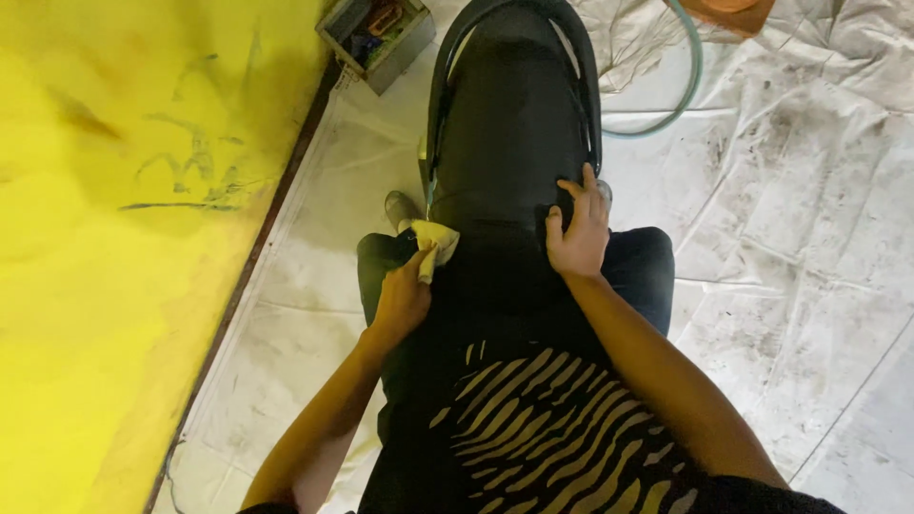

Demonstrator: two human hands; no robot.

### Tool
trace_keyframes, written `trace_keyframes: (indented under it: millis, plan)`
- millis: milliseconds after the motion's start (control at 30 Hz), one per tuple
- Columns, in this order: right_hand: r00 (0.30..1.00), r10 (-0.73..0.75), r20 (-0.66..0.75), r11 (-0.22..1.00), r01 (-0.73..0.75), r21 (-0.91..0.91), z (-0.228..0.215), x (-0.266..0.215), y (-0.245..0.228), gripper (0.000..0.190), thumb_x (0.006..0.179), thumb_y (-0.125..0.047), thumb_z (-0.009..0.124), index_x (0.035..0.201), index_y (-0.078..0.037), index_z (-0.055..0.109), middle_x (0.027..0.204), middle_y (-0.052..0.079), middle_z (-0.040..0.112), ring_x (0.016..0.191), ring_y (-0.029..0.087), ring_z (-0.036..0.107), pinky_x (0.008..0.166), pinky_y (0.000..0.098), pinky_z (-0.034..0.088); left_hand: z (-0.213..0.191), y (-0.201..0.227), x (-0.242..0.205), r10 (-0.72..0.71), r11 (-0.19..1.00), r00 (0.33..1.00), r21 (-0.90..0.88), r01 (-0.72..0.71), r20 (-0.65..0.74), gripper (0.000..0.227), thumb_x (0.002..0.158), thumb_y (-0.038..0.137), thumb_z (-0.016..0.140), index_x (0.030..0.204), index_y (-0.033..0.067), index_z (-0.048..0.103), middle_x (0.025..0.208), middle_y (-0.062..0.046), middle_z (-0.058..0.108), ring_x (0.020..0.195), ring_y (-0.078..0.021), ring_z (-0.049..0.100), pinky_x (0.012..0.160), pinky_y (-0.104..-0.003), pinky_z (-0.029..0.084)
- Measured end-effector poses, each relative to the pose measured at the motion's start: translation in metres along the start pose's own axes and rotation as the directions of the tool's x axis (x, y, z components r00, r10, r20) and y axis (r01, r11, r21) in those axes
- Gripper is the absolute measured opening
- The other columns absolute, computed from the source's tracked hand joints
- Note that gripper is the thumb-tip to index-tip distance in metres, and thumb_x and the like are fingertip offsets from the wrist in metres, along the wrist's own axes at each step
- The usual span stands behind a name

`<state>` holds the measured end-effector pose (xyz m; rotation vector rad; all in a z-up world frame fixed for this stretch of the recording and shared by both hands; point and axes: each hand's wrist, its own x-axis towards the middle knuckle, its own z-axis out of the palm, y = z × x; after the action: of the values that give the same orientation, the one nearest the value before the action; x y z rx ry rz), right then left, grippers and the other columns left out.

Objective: The person cleans a black motorcycle seat using a white cloth. They wipe the top surface, then sit on the floor to clean the underside and edges. The seat is lifted to reveal the internal structure, and the person continues wiping the interior surfaces.

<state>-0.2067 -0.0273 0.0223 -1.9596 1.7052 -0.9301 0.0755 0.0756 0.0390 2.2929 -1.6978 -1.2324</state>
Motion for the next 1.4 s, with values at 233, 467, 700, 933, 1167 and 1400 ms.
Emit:
trace_keyframes:
  millis: [233, 467, 700, 933, 1167, 1400]
  plan:
    - [0.999, 0.032, 0.002, 0.999, -0.032, 0.036, -0.007, -0.002, -0.008, 0.034, 0.098, -0.023, 0.053, 0.130, -0.017, 0.058, 0.157, 0.019, 0.043, 0.138, 0.041, 0.048, 0.118, 0.0583, 0.030, -0.016, 0.069, 0.086, 0.174, 0.555, 0.803, -0.618, -0.558, -0.569, 0.053, 0.096, 0.000, 0.054, 0.148, 0.0024, 0.044, 0.120, -0.020, 0.057, 0.105, -0.0329, 0.052, 0.088, -0.046, 0.037]
    - [0.999, -0.025, -0.025, 0.999, 0.026, 0.034, -0.005, 0.003, -0.003, 0.034, 0.097, -0.016, 0.055, 0.130, -0.014, 0.058, 0.154, 0.023, 0.045, 0.133, 0.045, 0.051, 0.114, 0.0585, 0.033, 0.012, 0.155, 0.222, 0.663, 0.747, 0.545, 0.397, -0.534, -0.513, 0.061, 0.085, 0.005, 0.071, 0.143, 0.0185, 0.062, 0.161, -0.011, 0.040, 0.149, -0.0484, 0.028, 0.119, -0.068, 0.026]
    - [0.994, 0.012, -0.107, 0.989, 0.004, 0.150, 0.002, 0.006, 0.006, 0.024, 0.101, -0.005, 0.046, 0.118, -0.010, 0.061, 0.145, 0.022, 0.056, 0.122, 0.043, 0.056, 0.108, 0.0550, 0.037, 0.043, 0.135, 0.127, 0.686, 0.681, 0.558, 0.142, -0.718, -0.468, 0.059, 0.081, -0.004, 0.068, 0.138, 0.0130, 0.063, 0.152, -0.013, 0.055, 0.143, -0.0419, 0.045, 0.124, -0.057, 0.025]
    - [0.943, 0.333, -0.028, 0.852, -0.288, 0.437, -0.006, 0.001, 0.025, 0.022, 0.105, -0.013, 0.047, 0.119, -0.011, 0.064, 0.133, 0.018, 0.065, 0.122, 0.037, 0.061, 0.105, 0.0506, 0.047, 0.052, 0.131, 0.035, 0.543, 0.683, 0.787, -0.392, -0.616, -0.292, 0.049, 0.102, 0.038, 0.051, 0.138, 0.0068, 0.061, 0.145, -0.020, 0.056, 0.141, -0.0411, 0.043, 0.118, -0.050, 0.026]
    - [0.827, 0.561, 0.050, 0.524, -0.401, 0.751, -0.057, 0.005, -0.019, 0.037, 0.096, -0.028, 0.066, 0.127, -0.009, 0.068, 0.125, 0.017, 0.069, 0.117, 0.031, 0.066, 0.101, 0.0461, 0.054, 0.022, 0.125, 0.009, 0.076, -0.016, 0.991, -0.994, 0.109, 0.108, 0.046, 0.097, 0.026, 0.072, 0.134, 0.0009, 0.062, 0.125, -0.012, 0.069, 0.108, -0.0255, 0.068, 0.098, -0.044, 0.051]
    - [0.880, 0.229, 0.415, 0.380, -0.474, 0.794, -0.085, -0.013, -0.060, 0.099, 0.093, -0.070, 0.062, 0.166, -0.021, 0.017, 0.165, 0.033, 0.021, 0.146, 0.062, 0.021, 0.100, 0.0792, 0.033, -0.004, 0.202, -0.022, 0.231, -0.144, 0.968, -0.981, 0.133, 0.097, 0.046, 0.099, 0.040, 0.068, 0.128, 0.0049, 0.063, 0.119, -0.008, 0.070, 0.106, -0.0210, 0.069, 0.096, -0.045, 0.053]
